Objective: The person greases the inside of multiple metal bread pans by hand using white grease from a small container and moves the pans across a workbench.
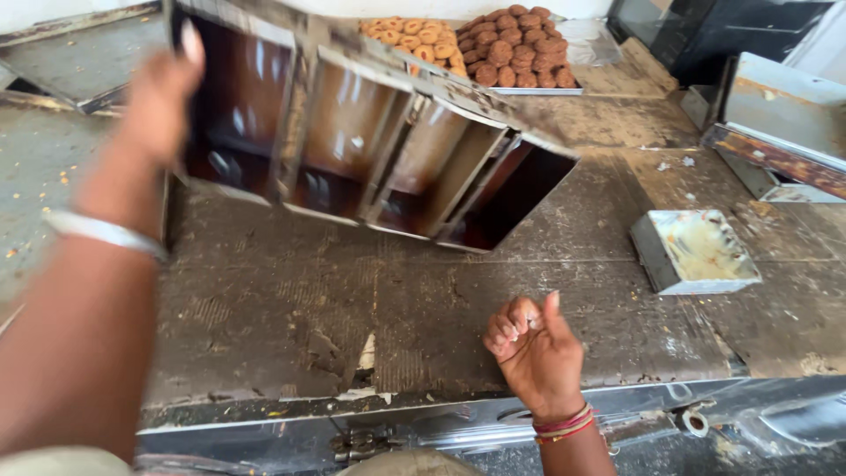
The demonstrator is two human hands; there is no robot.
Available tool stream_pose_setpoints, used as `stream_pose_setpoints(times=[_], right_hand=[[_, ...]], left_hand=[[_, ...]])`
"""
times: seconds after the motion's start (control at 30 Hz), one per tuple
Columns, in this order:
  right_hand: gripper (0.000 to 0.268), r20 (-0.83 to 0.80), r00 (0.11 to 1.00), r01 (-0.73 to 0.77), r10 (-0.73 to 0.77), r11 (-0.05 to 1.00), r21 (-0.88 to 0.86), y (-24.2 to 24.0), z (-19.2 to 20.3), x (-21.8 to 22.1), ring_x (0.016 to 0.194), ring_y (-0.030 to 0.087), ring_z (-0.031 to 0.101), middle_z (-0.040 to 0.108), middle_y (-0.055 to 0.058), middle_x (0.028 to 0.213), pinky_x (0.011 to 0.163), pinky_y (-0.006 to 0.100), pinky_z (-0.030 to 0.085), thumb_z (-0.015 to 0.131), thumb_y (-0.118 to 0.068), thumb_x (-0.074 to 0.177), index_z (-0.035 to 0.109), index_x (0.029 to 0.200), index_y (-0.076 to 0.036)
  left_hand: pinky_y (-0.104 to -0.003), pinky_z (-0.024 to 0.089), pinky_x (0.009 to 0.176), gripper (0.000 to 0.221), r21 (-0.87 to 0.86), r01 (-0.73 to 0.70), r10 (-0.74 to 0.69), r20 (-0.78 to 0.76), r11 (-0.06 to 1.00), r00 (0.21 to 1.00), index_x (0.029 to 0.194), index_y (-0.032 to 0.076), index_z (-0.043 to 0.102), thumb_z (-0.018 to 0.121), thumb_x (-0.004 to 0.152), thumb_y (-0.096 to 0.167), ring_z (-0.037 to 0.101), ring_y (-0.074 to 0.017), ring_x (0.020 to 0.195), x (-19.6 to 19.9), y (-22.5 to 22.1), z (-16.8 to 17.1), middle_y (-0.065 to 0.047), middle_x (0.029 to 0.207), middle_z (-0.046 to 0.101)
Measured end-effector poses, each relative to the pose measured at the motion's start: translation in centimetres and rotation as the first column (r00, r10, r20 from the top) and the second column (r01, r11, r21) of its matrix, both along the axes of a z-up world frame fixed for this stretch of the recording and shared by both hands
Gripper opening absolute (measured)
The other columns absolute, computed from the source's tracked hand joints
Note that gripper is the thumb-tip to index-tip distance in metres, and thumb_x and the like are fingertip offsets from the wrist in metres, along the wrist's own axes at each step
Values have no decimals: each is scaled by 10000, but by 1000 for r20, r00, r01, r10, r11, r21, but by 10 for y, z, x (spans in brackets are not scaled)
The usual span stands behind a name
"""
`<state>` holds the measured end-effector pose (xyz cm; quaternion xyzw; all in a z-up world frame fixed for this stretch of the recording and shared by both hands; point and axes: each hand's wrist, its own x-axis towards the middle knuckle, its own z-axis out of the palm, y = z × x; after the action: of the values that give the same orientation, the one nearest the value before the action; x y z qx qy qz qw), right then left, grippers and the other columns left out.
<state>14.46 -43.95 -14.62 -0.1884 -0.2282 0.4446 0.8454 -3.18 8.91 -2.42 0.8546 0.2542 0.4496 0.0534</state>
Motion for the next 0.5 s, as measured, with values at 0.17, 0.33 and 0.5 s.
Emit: stream_pose_setpoints(times=[0.17,0.33,0.5], right_hand=[[253,29,996,87,-85,991,-104,-10,-16,-8,787,189,479,486,66,852,738,335,437,470,-230,1082,473,886,-71],[193,124,992,-7,14,998,-60,-19,-13,-14,803,215,512,506,89,852,745,348,459,511,-172,1021,493,882,-39],[195,151,988,2,17,992,-126,-30,-13,-12,788,220,503,494,92,828,733,353,452,540,-169,1014,485,867,-52]], left_hand=[[-540,385,1062,633,258,-203,295,-391,945,872,1279,-50,630,532,1072,541,539,-452,1191,85,-34,60,-314,1260,583],[-536,394,1057,560,368,12,223,-588,930,777,1236,-17,655,586,1021,495,564,-426,1169,159,-57,120,-278,1231,612],[-533,404,1051,490,356,305,108,-788,884,606,1193,16,681,639,970,450,589,-401,1148,244,-187,53,-241,1201,642]])
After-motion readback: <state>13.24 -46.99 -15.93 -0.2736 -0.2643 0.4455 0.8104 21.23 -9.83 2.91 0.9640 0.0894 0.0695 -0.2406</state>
